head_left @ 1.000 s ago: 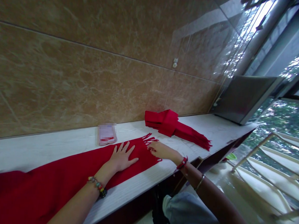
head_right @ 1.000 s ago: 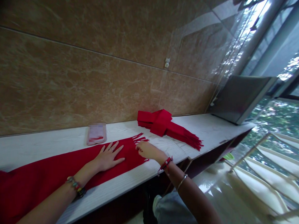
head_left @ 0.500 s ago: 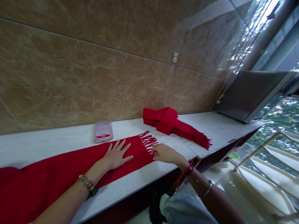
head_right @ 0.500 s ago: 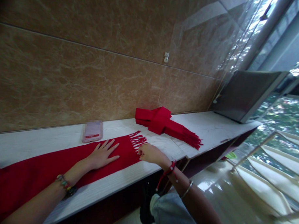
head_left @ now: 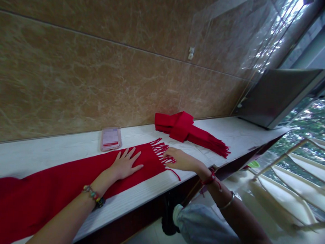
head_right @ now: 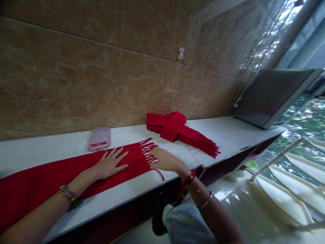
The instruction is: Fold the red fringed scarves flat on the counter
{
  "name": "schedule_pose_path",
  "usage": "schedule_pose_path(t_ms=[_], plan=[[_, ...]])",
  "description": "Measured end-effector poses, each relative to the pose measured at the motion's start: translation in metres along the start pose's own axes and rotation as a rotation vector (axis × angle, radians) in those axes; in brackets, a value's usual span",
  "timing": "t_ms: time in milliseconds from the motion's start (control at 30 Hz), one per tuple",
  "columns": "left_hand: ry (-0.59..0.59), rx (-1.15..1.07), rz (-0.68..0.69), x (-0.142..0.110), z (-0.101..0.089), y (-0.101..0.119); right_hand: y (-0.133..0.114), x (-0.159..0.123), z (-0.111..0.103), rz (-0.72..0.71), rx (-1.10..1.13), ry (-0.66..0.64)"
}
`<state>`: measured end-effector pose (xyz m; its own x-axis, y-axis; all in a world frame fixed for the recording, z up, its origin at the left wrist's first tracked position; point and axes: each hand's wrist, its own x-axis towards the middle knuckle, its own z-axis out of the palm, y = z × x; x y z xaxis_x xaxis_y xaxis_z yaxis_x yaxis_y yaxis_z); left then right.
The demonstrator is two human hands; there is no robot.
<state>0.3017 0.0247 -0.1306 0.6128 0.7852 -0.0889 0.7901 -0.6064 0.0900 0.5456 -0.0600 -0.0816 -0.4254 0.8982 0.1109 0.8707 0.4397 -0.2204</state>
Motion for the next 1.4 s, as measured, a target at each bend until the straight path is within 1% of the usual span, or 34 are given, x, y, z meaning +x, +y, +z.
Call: schedule_pose_path(t_ms=[33,67,100,167,233,300,367,433,500,567,600,633,700,733,800,867,900,967,1033,1067,1100,1133,1200,1267,1300,1333,1400], plan=[[0.002,0.002,-0.001,0.0,0.0,0.0,-0.004,0.001,0.004,-0.072,0.027,-0.041],[0.0,0.004,-0.003,0.0,0.0,0.0,-0.005,0.002,0.009,-0.09,0.019,-0.09],[-0.003,0.007,-0.004,0.0,0.0,0.0,-0.003,0.003,0.013,-0.059,-0.019,-0.125],[-0.012,0.012,-0.004,-0.001,-0.001,0.0,0.01,0.002,0.02,0.089,-0.138,-0.133],[-0.015,0.01,-0.001,-0.001,-0.002,0.001,0.029,-0.003,0.02,0.246,-0.242,-0.096],[-0.012,0.002,-0.001,-0.001,-0.002,0.001,0.045,-0.008,0.014,0.332,-0.288,-0.066],[-0.009,-0.007,-0.001,-0.001,-0.002,0.0,0.051,-0.011,0.004,0.362,-0.306,-0.045],[-0.006,-0.009,0.002,-0.001,-0.001,0.0,0.044,-0.007,-0.003,0.347,-0.3,0.0],[-0.003,-0.005,0.002,0.0,0.0,-0.001,0.029,0.005,-0.001,0.265,-0.236,0.103],[0.01,0.001,-0.002,0.0,0.001,-0.001,0.014,0.022,0.011,0.126,-0.117,0.242],[0.017,0.002,-0.007,0.0,0.001,0.0,0.008,0.031,0.02,0.058,-0.069,0.269],[0.023,0.003,-0.01,0.0,0.001,0.0,0.004,0.04,0.03,0.006,-0.048,0.269],[0.023,0.004,-0.017,-0.002,0.0,0.001,0.002,0.054,0.048,-0.034,-0.076,0.206],[0.016,0.004,-0.019,-0.002,-0.001,0.002,0.005,0.058,0.054,-0.023,-0.101,0.158],[0.001,0.005,-0.019,-0.003,-0.002,0.003,0.016,0.06,0.061,0.049,-0.158,0.066],[0.001,0.002,-0.015,-0.004,-0.002,0.002,0.031,0.054,0.061,0.16,-0.203,0.013],[0.005,-0.001,-0.012,-0.003,-0.001,0.002,0.04,0.05,0.058,0.21,-0.215,0.012],[0.01,-0.007,-0.007,-0.002,0.0,0.001,0.053,0.041,0.05,0.317,-0.241,0.028],[0.006,-0.015,-0.003,-0.002,0.001,0.0,0.059,0.037,0.042,0.378,-0.273,0.061],[0.004,-0.019,-0.004,-0.001,0.002,0.0,0.057,0.038,0.038,0.379,-0.288,0.082],[0.002,-0.022,-0.005,-0.001,0.002,0.0,0.053,0.042,0.036,0.35,-0.295,0.108],[0.006,-0.025,-0.006,-0.001,0.002,0.0,0.047,0.047,0.035,0.297,-0.291,0.137],[0.017,-0.027,-0.006,-0.001,0.003,0.001,0.032,0.062,0.038,0.136,-0.255,0.178],[0.026,-0.024,0.0,-0.002,0.003,0.001,0.018,0.077,0.047,0.016,-0.218,0.163],[0.027,-0.021,0.003,-0.002,0.002,0.001,0.014,0.083,0.053,0.006,-0.211,0.131],[0.024,-0.017,0.005,-0.002,0.002,0.001,0.013,0.086,0.058,0.026,-0.213,0.095],[0.01,-0.012,0.008,-0.004,0.0,0.002,0.017,0.087,0.065,0.115,-0.222,0.043]])
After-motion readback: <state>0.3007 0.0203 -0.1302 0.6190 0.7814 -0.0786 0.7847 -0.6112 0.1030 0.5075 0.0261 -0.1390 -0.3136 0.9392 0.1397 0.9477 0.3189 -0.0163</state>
